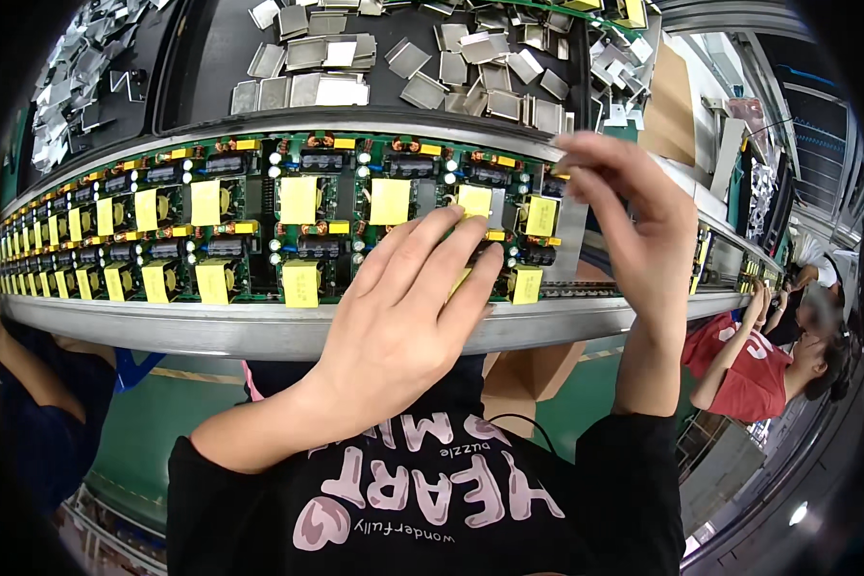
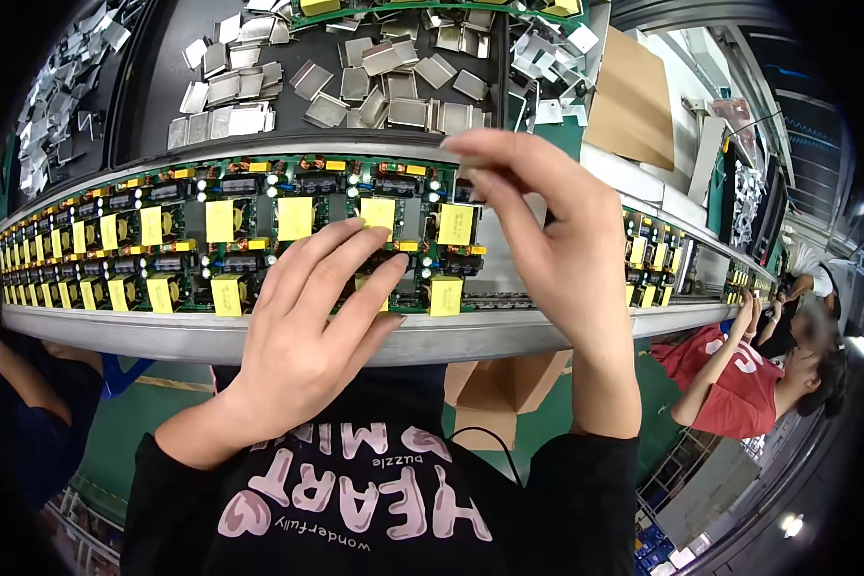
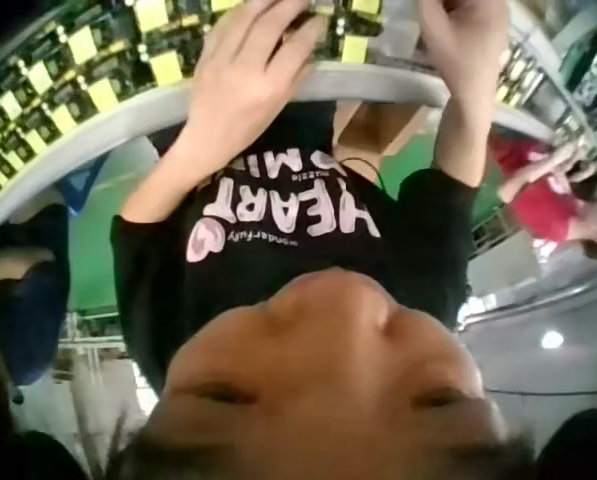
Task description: The person assembles circuit boards on a conveyor line by picking metal heat sink plates from a tray and installing them onto the boards by hand.
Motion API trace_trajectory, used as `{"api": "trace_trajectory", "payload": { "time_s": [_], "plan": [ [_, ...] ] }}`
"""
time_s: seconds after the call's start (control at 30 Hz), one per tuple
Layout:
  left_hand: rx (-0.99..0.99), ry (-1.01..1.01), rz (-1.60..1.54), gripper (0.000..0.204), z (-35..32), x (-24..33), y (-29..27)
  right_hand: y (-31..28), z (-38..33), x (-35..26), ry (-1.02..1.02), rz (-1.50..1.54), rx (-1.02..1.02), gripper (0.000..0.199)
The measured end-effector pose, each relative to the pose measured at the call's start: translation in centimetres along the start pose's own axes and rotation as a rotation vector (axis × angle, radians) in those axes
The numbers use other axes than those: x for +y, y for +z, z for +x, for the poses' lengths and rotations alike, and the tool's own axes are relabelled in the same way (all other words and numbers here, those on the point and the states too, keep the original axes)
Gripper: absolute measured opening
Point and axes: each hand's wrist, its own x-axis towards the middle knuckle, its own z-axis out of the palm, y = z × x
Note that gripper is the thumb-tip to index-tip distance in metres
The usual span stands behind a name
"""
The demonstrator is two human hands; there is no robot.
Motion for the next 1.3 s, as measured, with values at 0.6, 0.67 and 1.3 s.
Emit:
{"api": "trace_trajectory", "payload": {
  "time_s": [0.6, 0.67, 1.3],
  "plan": [
    [0.167, -0.021, -0.016, 0.035, 1.1, -0.7, 2.1, 3.1, -3.3, -1.2, -0.177, -0.343, 0.04, 0.018],
    [0.158, -0.013, -0.009, 0.035, 1.1, -0.8, 2.1, 3.3, -3.3, -1.2, -0.176, -0.413, 0.038, 0.018],
    [0.084, 0.017, 0.083, 0.032, 0.6, -0.6, 2.2, 4.4, -3.8, -0.5, -0.215, -0.526, 0.081, 0.019]
  ]
}}
